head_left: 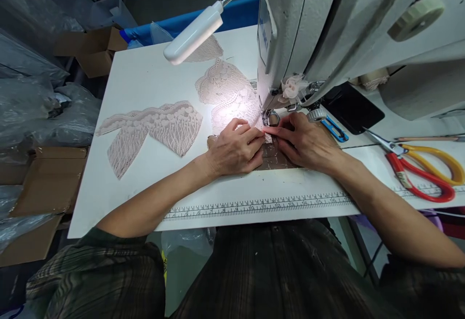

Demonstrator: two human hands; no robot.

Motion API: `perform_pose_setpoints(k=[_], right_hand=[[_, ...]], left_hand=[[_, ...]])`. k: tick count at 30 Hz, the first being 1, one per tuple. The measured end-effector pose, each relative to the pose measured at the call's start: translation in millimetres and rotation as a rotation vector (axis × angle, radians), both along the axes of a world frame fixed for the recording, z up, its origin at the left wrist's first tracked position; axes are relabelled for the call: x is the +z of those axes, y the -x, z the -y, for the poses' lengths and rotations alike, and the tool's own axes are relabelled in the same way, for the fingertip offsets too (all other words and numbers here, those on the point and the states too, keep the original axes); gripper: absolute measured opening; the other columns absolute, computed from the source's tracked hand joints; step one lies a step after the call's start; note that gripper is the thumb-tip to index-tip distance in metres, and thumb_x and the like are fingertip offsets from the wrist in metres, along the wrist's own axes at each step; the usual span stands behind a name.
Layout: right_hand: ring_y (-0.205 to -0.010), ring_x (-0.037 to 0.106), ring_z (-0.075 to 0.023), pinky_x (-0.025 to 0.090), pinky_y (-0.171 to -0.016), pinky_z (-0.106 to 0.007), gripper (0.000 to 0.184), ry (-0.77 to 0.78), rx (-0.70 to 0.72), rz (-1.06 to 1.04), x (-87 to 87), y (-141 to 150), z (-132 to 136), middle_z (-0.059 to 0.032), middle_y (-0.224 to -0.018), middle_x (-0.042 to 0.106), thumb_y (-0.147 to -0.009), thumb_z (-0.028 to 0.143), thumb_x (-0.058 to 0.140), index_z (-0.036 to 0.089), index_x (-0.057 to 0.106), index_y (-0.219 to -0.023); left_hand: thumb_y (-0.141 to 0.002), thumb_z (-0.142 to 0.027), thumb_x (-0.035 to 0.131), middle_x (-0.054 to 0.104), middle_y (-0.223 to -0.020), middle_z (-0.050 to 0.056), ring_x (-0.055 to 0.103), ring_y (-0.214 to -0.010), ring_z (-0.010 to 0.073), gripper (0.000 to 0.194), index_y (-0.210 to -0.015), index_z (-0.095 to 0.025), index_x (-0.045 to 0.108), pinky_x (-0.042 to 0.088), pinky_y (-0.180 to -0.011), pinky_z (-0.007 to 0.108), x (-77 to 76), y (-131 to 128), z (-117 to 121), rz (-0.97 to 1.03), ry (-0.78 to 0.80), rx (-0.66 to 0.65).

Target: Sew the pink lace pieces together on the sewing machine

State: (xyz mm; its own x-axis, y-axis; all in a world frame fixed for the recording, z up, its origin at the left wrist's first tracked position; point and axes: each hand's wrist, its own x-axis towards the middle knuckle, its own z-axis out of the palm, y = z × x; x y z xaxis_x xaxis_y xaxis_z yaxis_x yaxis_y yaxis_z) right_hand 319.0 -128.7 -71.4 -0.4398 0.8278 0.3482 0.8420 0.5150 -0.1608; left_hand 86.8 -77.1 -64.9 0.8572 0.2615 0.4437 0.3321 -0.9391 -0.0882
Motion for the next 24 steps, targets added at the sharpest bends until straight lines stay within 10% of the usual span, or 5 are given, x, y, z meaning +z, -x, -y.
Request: perform_pose_setpoints(k=[24], right_hand=[[-0.088,0.060,-0.0238,0.048,-0.074,-0.037,0.040,-0.027,0.019,0.012,2.6,2.1,1.6,-0.0139,-0.106,0.068,-0.102,0.033,0.043,0.022,0.074,-0.126]], left_hand=[[-0.100,-0.041,0.044,0.067,-0.126,0.016,0.061,-0.097,0.0278,0.046,-0.123,-0.007,0.064,0.045,-0.086,0.044,9.7,2.2,-7.9,-0.180,0.101,0.063]])
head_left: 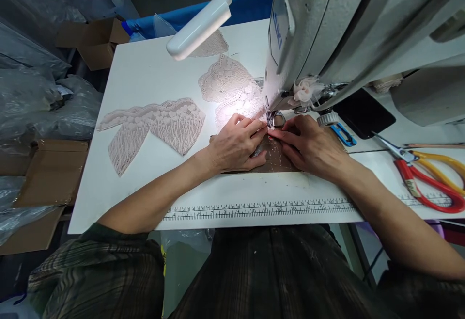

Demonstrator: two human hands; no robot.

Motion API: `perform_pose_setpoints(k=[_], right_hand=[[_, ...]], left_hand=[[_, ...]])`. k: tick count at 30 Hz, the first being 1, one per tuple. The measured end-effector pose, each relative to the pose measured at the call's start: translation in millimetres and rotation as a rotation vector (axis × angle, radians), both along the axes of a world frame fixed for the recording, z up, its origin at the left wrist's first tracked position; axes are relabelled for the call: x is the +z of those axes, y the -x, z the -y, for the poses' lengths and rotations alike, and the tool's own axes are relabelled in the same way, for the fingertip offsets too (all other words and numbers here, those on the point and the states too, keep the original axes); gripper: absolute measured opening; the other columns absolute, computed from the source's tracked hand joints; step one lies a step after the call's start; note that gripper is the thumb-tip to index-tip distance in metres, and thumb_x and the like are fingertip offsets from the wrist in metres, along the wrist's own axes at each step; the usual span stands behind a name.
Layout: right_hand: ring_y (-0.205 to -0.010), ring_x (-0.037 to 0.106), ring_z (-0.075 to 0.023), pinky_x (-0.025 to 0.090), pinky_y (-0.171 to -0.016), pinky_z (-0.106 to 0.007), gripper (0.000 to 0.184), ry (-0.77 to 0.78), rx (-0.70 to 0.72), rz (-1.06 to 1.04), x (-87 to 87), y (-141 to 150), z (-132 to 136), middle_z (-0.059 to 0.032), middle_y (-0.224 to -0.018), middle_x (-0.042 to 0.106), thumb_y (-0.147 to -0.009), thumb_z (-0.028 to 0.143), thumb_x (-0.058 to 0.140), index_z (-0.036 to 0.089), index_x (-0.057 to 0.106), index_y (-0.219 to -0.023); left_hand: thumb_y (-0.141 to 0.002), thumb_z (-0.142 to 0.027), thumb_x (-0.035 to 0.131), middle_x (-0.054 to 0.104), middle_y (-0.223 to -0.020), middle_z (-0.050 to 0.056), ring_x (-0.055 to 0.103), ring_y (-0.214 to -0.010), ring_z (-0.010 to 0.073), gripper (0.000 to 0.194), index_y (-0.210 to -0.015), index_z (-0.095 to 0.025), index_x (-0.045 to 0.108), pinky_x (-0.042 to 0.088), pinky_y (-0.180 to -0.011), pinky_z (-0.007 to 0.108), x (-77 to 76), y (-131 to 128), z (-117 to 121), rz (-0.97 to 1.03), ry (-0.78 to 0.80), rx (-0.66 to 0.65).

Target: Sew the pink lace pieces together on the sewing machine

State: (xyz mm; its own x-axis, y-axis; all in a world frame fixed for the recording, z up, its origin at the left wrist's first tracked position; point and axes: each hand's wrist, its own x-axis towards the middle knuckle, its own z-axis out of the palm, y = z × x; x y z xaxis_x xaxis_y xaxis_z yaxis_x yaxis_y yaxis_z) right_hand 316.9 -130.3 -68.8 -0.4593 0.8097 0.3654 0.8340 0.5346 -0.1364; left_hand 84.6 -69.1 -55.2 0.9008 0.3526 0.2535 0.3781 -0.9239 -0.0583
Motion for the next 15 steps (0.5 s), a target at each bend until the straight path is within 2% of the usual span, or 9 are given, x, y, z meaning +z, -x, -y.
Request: perform_pose_setpoints(k=[6,10,15], right_hand=[[-0.091,0.057,-0.0261,0.043,-0.072,-0.036,0.042,0.043,-0.063,0.103,0.6,6,2,-0.0144,-0.104,0.066,-0.102,0.031,0.040,0.024,0.069,-0.131],[-0.093,0.054,-0.0276,0.040,-0.073,-0.038,0.040,0.084,-0.155,0.160,4.1,15,8,-0.0168,-0.112,0.064,-0.101,0.028,0.038,0.023,0.069,-0.126],[-0.101,0.055,-0.0305,0.042,-0.078,-0.041,0.041,0.107,-0.199,0.150,5.7,20,14,-0.0185,-0.119,0.064,-0.101,0.029,0.038,0.022,0.067,-0.129]], left_hand=[[-0.099,-0.044,0.044,0.063,-0.132,0.018,0.059,-0.099,0.0285,0.047,-0.126,-0.010,0.062,0.045,-0.088,0.046,2.5,-1,-4,-0.030,0.052,0.026],[-0.099,-0.046,0.044,0.060,-0.137,0.019,0.059,-0.105,0.0296,0.049,-0.130,-0.011,0.060,0.045,-0.089,0.047,-0.5,0,-7,-0.026,0.082,0.036],[-0.097,-0.047,0.046,0.061,-0.136,0.018,0.059,-0.109,0.0302,0.050,-0.129,-0.012,0.061,0.045,-0.093,0.049,-1.1,0,-11,-0.017,0.083,0.035]])
